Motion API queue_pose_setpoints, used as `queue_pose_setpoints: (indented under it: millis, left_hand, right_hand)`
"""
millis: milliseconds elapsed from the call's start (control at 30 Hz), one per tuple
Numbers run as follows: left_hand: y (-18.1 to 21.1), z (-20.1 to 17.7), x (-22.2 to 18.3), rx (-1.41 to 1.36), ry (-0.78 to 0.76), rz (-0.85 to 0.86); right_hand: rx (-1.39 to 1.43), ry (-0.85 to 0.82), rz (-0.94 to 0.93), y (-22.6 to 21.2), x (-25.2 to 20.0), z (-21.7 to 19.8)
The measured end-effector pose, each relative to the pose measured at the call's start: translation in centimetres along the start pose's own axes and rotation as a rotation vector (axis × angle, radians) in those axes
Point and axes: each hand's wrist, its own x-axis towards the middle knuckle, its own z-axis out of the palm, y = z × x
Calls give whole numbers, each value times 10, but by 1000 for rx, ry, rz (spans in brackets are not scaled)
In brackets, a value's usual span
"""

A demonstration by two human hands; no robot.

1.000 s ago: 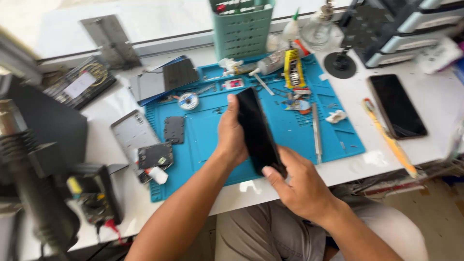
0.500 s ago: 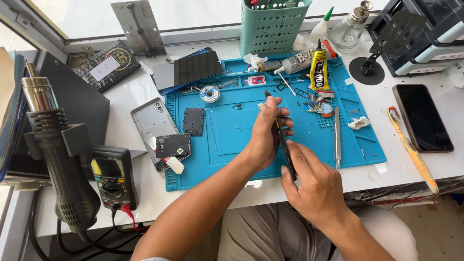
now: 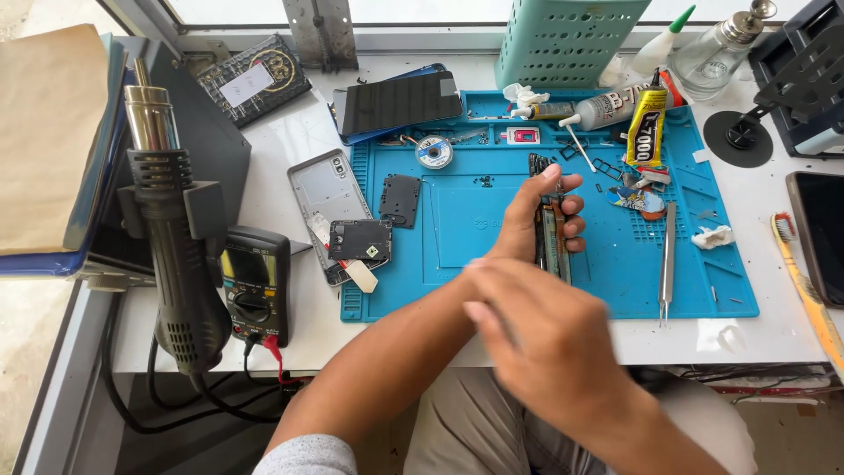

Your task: The person is repairing a mobile phone by disassembling it, inspecting the screen and internal components on a repair bench.

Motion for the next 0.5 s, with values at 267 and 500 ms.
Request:
queue_pose_setpoints:
  millis: [267,500]
  left_hand:
    - [-3,-1,-9,179,-144,37]
    - [-2,-2,-8,150,-177,47]
  right_hand:
    - [-152,-328,22,5,68,119]
    - [-126,-440,96,9,79,138]
